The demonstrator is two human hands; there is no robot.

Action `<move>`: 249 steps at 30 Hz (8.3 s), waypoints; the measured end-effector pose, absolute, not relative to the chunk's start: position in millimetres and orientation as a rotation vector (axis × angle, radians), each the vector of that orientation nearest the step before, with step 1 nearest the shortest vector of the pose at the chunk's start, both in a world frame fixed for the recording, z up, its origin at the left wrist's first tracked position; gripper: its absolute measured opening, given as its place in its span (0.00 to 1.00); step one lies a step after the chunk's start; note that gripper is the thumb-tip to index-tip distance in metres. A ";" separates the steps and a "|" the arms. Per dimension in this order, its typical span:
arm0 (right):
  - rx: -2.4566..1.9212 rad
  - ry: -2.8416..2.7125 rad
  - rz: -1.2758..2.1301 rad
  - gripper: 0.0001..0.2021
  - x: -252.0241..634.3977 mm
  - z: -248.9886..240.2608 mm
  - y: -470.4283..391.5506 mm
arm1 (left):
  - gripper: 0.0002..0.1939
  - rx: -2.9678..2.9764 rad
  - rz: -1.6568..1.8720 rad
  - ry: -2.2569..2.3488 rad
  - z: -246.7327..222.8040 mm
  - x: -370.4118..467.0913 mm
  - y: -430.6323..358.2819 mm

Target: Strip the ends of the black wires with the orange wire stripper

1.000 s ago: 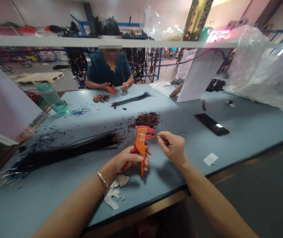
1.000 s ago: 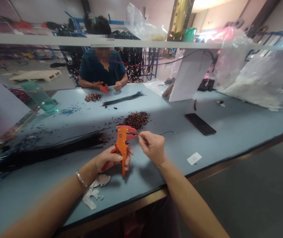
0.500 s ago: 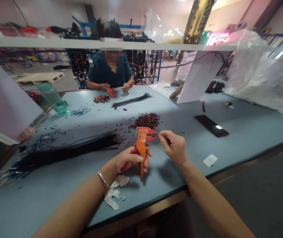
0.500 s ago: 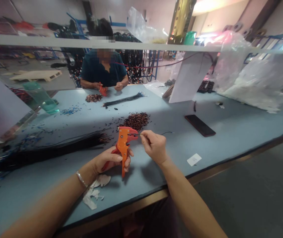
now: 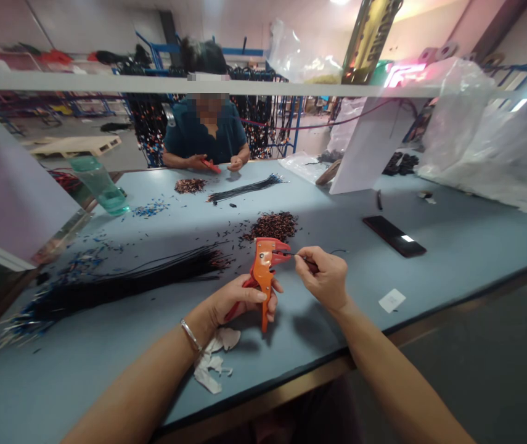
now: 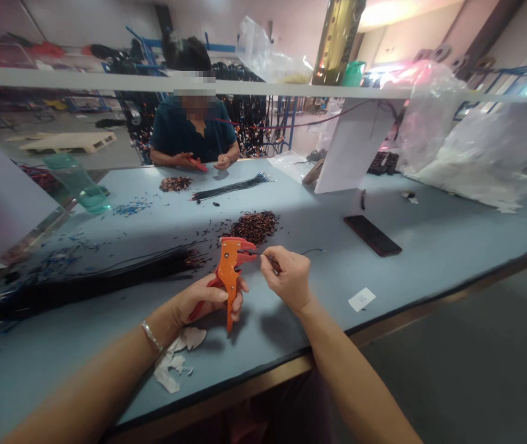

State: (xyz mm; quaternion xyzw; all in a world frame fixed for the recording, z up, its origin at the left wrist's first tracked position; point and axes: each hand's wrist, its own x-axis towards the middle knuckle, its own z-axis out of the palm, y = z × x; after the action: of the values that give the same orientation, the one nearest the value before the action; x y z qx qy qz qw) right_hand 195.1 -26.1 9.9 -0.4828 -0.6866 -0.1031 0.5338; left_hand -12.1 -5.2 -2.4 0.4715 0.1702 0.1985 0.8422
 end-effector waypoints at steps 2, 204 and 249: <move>-1.154 -1.625 -0.267 0.06 195.1 10.3 -26.2 | 0.20 0.996 0.422 0.363 -2.1 -12.1 -5.4; -1.058 -1.354 1.314 0.02 180.1 -1.0 -23.2 | 0.04 2.680 0.736 1.407 -12.0 5.7 -15.4; -1.416 -1.674 0.727 0.07 204.0 -8.0 -8.4 | 0.16 0.597 0.792 0.457 5.5 -9.5 -0.2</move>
State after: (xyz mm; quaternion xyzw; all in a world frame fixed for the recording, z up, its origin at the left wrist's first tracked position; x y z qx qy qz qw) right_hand 204.0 -8.4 -8.0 -0.5607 -0.6630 0.2881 0.4038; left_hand -9.5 -0.2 5.5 0.2837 0.2173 0.3766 0.8547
